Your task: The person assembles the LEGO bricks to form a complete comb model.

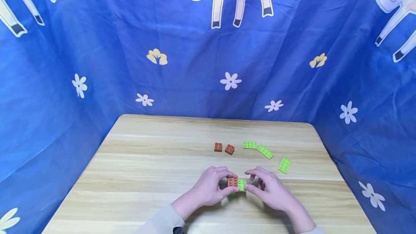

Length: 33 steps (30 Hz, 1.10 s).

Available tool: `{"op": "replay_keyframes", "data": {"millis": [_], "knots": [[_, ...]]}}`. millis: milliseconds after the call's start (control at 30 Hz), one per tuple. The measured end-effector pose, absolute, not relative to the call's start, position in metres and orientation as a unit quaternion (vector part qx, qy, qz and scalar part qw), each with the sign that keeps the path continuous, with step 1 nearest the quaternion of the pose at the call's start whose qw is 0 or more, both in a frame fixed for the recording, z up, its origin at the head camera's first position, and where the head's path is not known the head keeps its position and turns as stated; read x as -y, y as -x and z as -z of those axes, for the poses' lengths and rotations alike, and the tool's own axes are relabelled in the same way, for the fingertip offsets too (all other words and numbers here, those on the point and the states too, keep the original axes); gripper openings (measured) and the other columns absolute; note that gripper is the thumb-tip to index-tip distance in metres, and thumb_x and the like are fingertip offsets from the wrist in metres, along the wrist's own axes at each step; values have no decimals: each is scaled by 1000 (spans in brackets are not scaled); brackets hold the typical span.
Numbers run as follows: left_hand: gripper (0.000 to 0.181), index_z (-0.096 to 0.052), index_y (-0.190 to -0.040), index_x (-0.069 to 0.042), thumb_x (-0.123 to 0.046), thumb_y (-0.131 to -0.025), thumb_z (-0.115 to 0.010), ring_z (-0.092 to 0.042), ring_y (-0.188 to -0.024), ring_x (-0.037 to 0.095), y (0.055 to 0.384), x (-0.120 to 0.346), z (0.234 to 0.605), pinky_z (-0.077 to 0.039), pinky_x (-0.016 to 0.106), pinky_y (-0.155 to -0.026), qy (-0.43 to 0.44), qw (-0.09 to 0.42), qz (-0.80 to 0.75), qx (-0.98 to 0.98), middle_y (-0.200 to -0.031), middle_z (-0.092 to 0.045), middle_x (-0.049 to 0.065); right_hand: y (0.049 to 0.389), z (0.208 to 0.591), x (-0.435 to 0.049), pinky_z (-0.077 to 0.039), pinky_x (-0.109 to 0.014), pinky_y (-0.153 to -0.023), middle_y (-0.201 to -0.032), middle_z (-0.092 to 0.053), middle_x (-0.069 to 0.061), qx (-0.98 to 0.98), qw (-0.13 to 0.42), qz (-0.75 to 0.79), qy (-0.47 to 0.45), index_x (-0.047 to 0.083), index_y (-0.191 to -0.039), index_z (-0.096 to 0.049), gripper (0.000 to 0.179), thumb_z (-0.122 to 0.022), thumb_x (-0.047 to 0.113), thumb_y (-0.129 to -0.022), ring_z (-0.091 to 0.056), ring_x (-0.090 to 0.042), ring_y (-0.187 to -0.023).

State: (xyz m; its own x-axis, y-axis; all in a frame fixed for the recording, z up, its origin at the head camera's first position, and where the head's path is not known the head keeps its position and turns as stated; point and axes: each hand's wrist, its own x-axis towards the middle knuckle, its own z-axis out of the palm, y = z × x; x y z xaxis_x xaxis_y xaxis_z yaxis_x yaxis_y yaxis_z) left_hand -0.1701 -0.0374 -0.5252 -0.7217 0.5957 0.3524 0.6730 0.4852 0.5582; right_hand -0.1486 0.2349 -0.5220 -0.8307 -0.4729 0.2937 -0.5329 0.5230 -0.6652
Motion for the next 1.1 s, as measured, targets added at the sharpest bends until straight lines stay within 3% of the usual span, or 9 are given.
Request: {"op": "replay_keyframes", "data": {"millis": [167,467,767,1100], "knots": [[43,-76,-124,-23,-54,-94,-76,-68,-95,5,170,37,527,-51,35,-96,357,47,358,862,-104,-70,-21,151,525,-244,-53,-26,-61,-106,-68,-2,873,82,-402,-264,17,-133,-68,39,-81,24,-96,-59,-4,-73],[45,-76,-125,-24,-57,-93,-76,-67,-103,3,168,37,529,-50,38,-99,333,30,375,865,-109,-71,-20,158,532,-258,-54,-27,-66,-110,-64,-10,886,135,-414,-158,3,-135,-65,45,-81,14,-95,-60,-10,-79],[45,-76,-124,-24,-57,-94,-75,-66,-105,3,168,38,528,-49,39,-102,335,29,377,863,-110,-71,-20,167,540,-276,-53,-31,-70,-109,-65,-12,908,162,-377,-82,0,-131,-66,41,-80,15,-96,-61,-13,-80],[41,-76,-124,-24,-51,-93,-79,-66,-104,2,168,38,528,-50,39,-101,337,25,381,861,-108,-70,-21,172,547,-291,-49,-33,-69,-111,-66,-12,932,148,-329,-35,-2,-137,-63,47,-78,20,-97,-57,-15,-80]]}}
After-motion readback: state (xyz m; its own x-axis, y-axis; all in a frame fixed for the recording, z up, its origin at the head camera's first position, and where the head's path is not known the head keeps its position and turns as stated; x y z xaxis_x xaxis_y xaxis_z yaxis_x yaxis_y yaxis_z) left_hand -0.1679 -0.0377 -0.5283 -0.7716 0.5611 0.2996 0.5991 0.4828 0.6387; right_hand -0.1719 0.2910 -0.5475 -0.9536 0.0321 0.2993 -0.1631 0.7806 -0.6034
